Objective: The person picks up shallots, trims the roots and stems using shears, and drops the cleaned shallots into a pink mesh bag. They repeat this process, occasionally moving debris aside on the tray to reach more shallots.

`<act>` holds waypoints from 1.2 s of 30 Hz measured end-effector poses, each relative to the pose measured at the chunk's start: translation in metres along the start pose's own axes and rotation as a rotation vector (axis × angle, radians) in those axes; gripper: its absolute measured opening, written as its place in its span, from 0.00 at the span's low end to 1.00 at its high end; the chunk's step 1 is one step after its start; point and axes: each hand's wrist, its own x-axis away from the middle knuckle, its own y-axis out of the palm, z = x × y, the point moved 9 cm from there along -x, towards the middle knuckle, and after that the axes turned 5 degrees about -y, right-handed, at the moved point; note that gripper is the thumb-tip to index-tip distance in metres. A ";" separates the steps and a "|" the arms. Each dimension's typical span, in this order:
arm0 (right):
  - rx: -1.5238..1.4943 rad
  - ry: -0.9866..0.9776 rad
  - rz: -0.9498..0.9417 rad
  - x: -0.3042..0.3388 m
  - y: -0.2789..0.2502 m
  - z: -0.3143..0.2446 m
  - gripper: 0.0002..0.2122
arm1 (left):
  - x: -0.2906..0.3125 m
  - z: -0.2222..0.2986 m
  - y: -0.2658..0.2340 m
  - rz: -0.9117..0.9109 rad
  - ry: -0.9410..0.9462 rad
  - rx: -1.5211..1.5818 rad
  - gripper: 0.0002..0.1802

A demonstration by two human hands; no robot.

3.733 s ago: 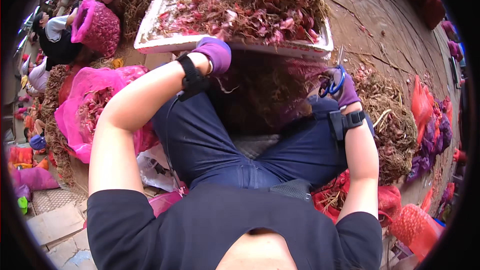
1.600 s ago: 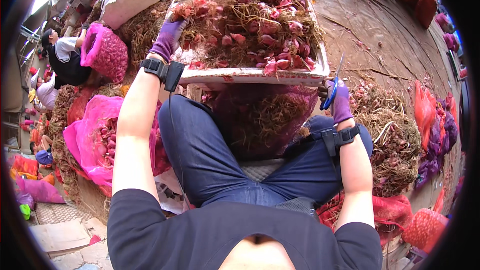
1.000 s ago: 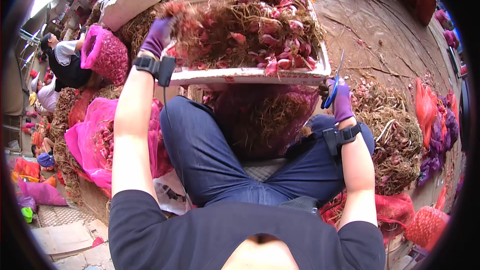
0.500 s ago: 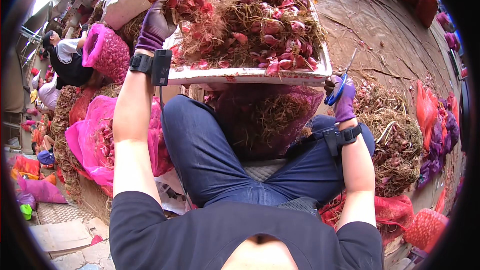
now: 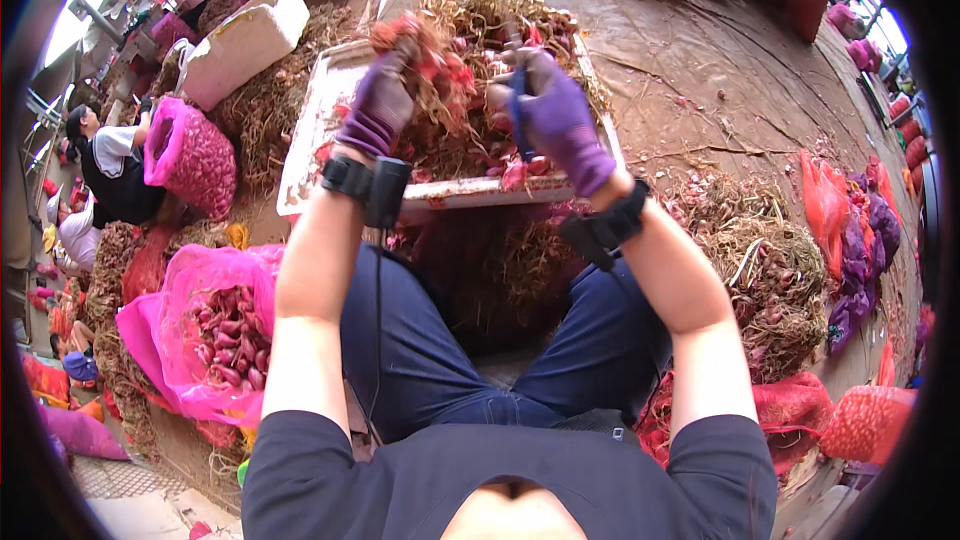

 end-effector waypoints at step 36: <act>-0.569 0.199 0.090 -0.015 -0.003 0.064 0.17 | 0.044 0.023 -0.026 -0.057 0.123 0.430 0.17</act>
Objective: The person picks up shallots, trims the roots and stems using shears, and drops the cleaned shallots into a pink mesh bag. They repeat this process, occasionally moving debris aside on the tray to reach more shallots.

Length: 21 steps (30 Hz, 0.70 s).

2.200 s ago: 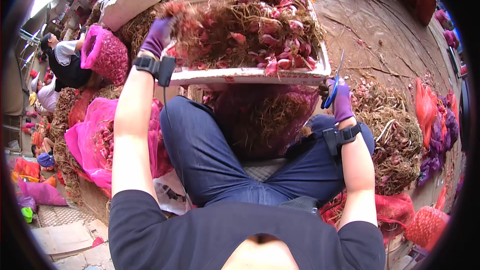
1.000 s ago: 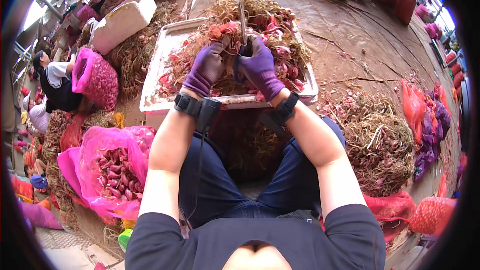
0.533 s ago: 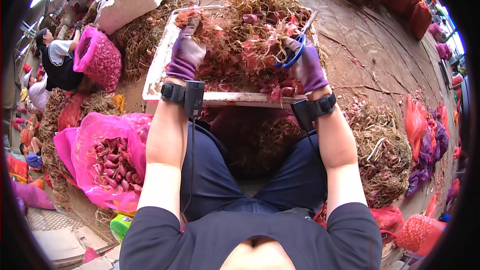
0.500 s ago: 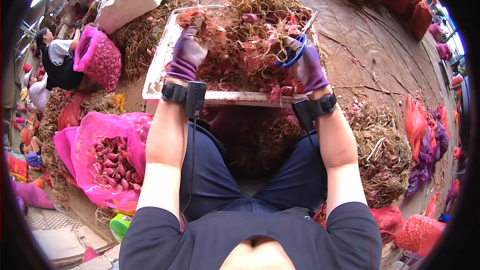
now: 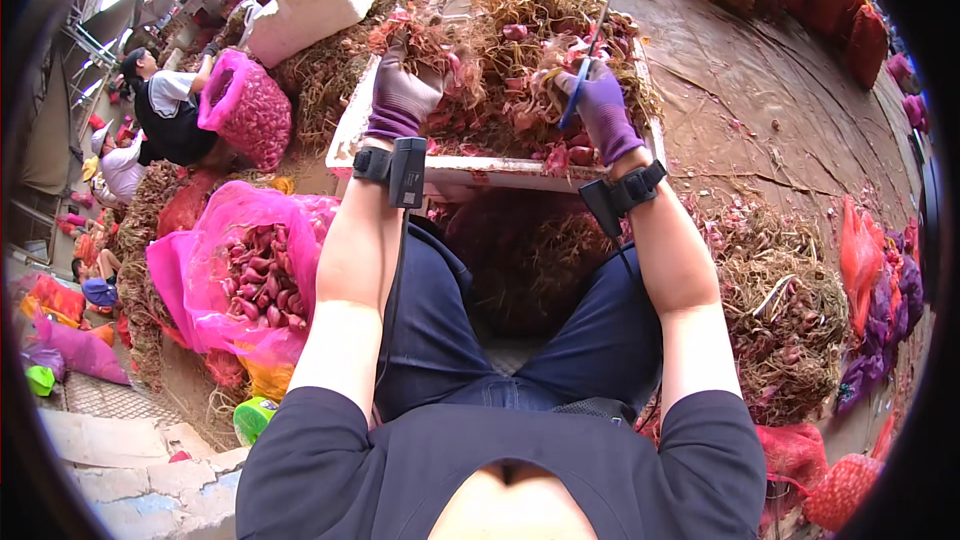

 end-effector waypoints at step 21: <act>0.131 -0.066 -0.106 0.010 0.028 -0.017 0.16 | 0.002 -0.062 -0.013 0.405 0.027 -0.088 0.23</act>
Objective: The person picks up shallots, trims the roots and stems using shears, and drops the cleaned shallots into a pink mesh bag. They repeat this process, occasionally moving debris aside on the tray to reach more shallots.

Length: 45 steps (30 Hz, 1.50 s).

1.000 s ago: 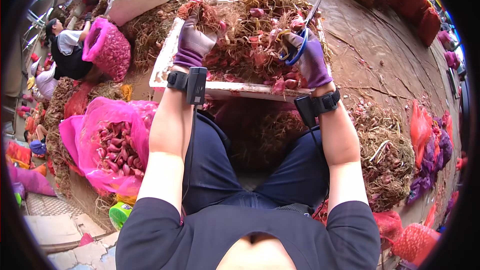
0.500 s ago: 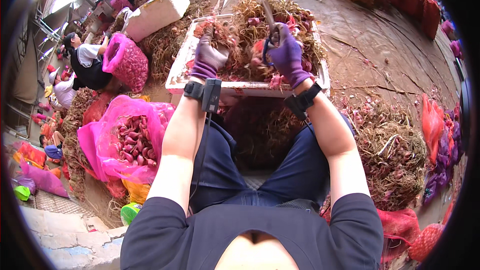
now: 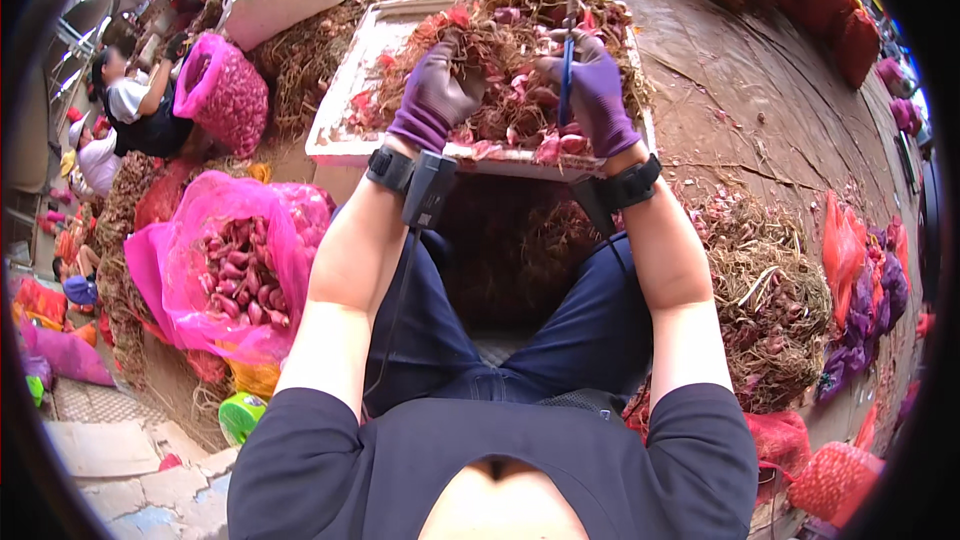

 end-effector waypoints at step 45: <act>0.203 -0.115 0.016 0.005 0.016 -0.005 0.19 | 0.003 -0.006 0.031 0.019 0.439 -1.237 0.07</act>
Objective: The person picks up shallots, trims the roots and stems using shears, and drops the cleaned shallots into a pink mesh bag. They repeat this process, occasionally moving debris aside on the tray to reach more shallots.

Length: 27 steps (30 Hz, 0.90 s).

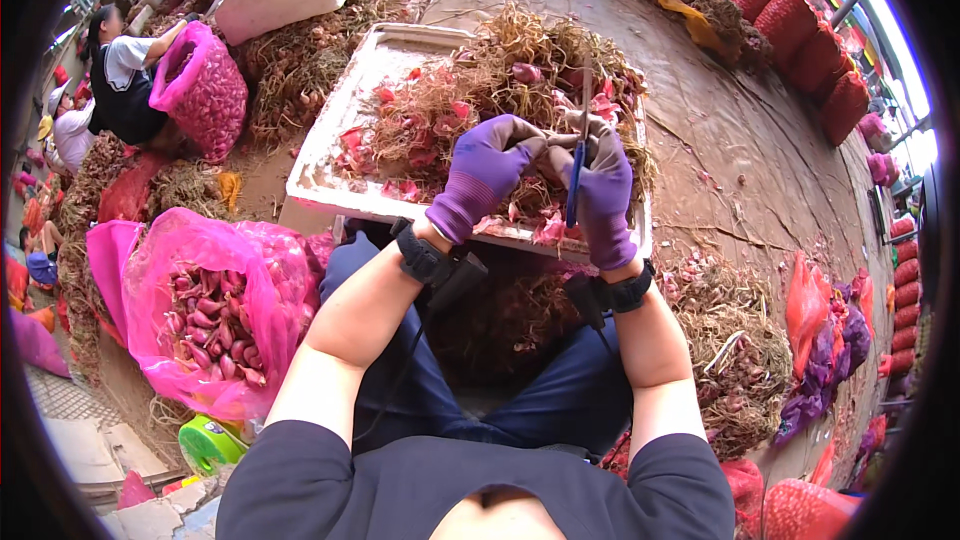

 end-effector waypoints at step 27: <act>0.078 -0.054 -0.040 0.015 0.014 -0.015 0.16 | 0.030 -0.062 0.012 -0.095 -0.587 0.850 0.15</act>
